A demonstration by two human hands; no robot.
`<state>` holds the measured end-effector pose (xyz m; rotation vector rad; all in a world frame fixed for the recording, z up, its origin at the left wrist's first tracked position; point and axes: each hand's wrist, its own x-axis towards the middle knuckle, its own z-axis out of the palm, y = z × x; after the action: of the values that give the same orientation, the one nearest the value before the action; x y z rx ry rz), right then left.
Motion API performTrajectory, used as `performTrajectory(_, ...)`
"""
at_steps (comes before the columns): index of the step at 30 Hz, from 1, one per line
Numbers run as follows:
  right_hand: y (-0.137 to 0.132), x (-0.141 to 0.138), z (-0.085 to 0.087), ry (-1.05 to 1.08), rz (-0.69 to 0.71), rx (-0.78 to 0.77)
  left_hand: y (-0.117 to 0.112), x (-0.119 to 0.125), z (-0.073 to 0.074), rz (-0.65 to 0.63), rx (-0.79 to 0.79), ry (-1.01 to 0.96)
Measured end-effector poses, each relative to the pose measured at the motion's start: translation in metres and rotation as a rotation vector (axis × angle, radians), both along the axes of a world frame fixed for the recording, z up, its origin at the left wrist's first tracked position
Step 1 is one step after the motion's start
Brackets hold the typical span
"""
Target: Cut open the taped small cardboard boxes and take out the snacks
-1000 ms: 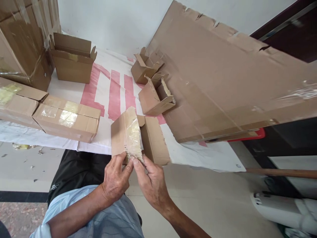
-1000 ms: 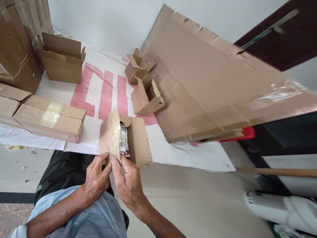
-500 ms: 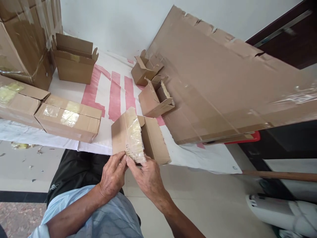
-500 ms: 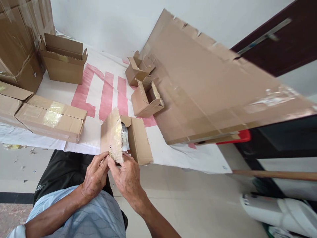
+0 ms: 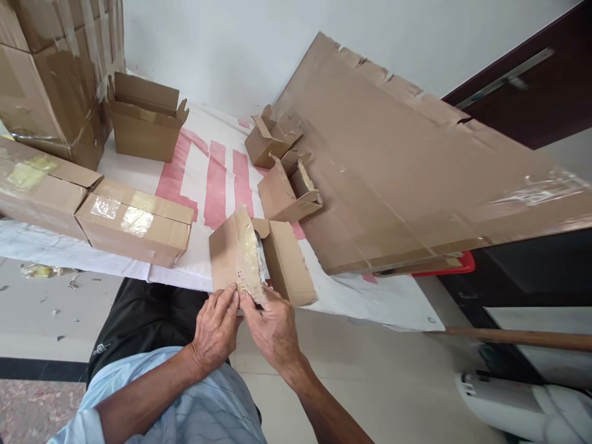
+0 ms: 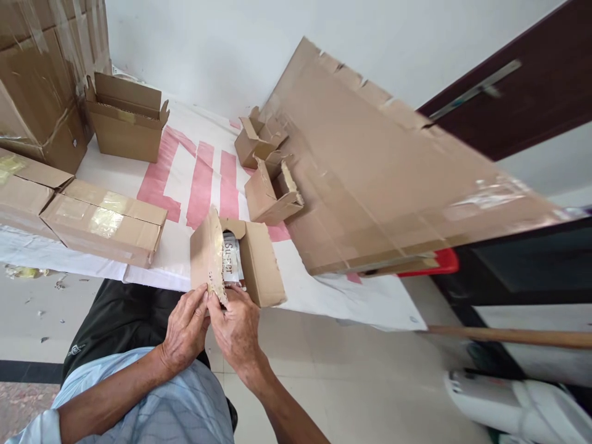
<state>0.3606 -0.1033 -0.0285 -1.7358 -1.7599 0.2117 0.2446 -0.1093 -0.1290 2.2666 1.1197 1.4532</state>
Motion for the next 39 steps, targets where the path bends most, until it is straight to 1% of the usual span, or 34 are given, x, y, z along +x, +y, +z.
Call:
performTrajectory(3,-0.001,0.0,0.002,-0.005,-0.004,-0.023,-0.005,-0.002,-0.002,-0.013,-0.083,0.034)
performTrajectory(6,-0.003,0.0,0.004,-0.026,0.026,-0.052,-0.002,-0.005,0.005,-0.037,-0.175,0.018)
performTrajectory(9,-0.003,0.002,0.005,-0.082,0.065,-0.034,0.006,-0.004,0.013,-0.082,-0.151,-0.013)
performTrajectory(11,-0.002,0.003,0.006,-0.107,0.077,-0.034,0.01,0.0,0.014,-0.08,-0.136,-0.01)
performTrajectory(15,0.002,0.004,0.006,-0.125,0.075,-0.052,0.013,0.008,0.007,-0.032,-0.133,0.049)
performTrajectory(20,0.005,0.001,0.002,-0.161,0.045,-0.039,0.013,0.013,-0.002,0.071,-0.15,0.107)
performTrajectory(23,0.008,-0.004,0.001,-0.203,0.053,-0.038,0.021,0.007,-0.006,0.08,-0.164,0.098)
performTrajectory(25,0.011,-0.009,0.004,-0.217,0.084,-0.043,0.03,-0.003,-0.007,0.03,-0.166,0.065)
performTrajectory(27,0.013,-0.015,0.009,-0.191,0.141,-0.049,0.041,-0.019,-0.005,-0.038,-0.201,0.04)
performTrajectory(28,0.014,-0.017,0.012,-0.163,0.174,-0.05,0.046,-0.027,-0.002,-0.054,-0.233,0.029)
performTrajectory(30,0.015,-0.022,0.017,-0.104,0.236,-0.034,0.053,-0.043,0.009,-0.031,-0.3,-0.006)
performTrajectory(33,0.011,-0.022,0.023,-0.051,0.313,0.015,0.056,-0.057,0.037,0.037,-0.335,-0.102)
performTrajectory(36,0.011,-0.011,0.028,-0.043,0.398,0.028,0.057,-0.054,0.067,0.03,-0.279,-0.118)
performTrajectory(37,0.014,-0.003,0.031,-0.057,0.428,0.021,0.059,-0.05,0.074,0.035,-0.254,-0.098)
performTrajectory(39,0.029,0.017,0.039,-0.137,0.47,0.012,0.065,-0.04,0.083,0.059,-0.226,-0.049)
